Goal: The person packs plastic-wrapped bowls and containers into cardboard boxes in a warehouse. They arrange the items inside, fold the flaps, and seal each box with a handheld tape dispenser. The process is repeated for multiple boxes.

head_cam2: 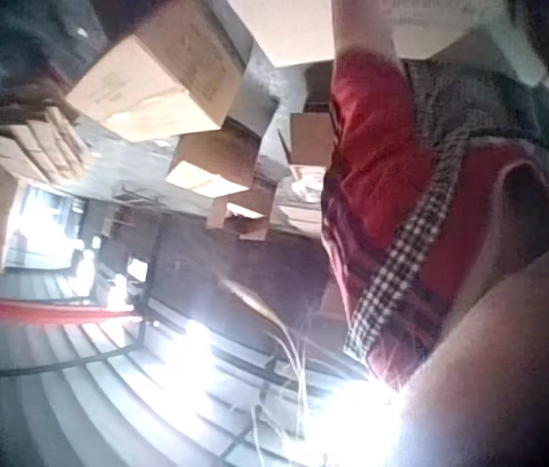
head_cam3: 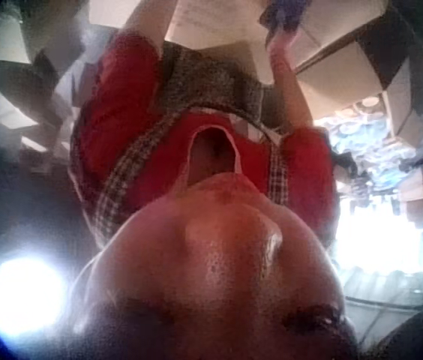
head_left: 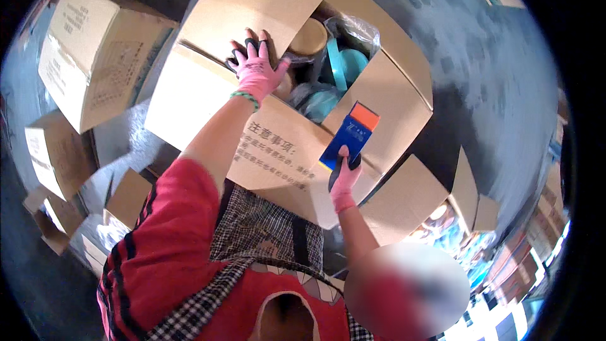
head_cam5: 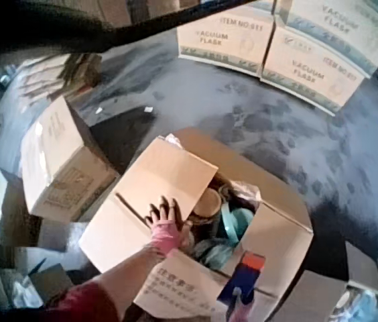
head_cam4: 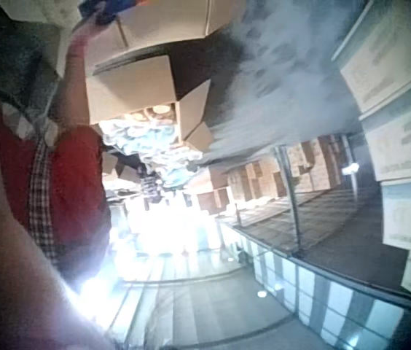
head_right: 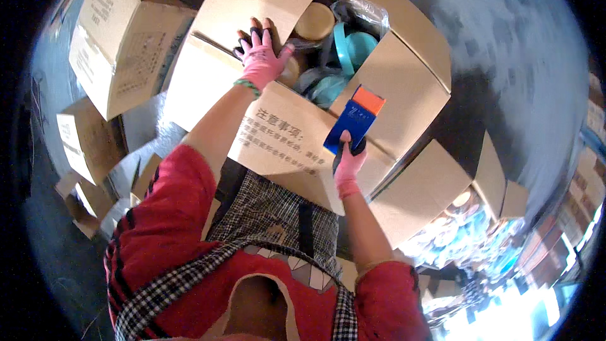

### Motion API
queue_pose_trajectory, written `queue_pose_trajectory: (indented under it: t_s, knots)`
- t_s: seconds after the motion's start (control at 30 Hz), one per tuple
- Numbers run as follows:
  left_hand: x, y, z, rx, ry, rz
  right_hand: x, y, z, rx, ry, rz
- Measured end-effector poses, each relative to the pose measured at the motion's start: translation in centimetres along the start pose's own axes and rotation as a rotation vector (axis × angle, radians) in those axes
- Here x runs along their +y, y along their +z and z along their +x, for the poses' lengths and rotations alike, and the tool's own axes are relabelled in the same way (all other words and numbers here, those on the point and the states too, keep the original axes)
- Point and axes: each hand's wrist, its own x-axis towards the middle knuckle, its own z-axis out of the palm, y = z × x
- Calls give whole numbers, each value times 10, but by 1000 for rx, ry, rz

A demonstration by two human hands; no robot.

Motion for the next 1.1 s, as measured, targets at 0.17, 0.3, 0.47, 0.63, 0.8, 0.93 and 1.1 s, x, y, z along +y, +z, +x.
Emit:
queue_pose_trajectory:
  t_s: [0.17,0.3,0.47,0.63,0.8,0.93,1.1]
  knots:
    - [7,31,9,18,-29,182,-34,-41,44,-144,291,129]
    - [6,33,6,12,-86,229,-102,-71,118,-120,-197,105]
    - [13,39,9,80,-93,273,-141,-133,253,294,-520,-355]
    - [22,43,14,-11,-115,257,-64,-242,418,180,151,-198]
    - [11,48,11,110,-89,276,-70,-206,443,64,270,146]
    - [6,46,11,158,-72,273,-131,-163,388,-54,175,289]
    - [4,47,8,103,-82,261,-188,-129,269,-149,127,295]
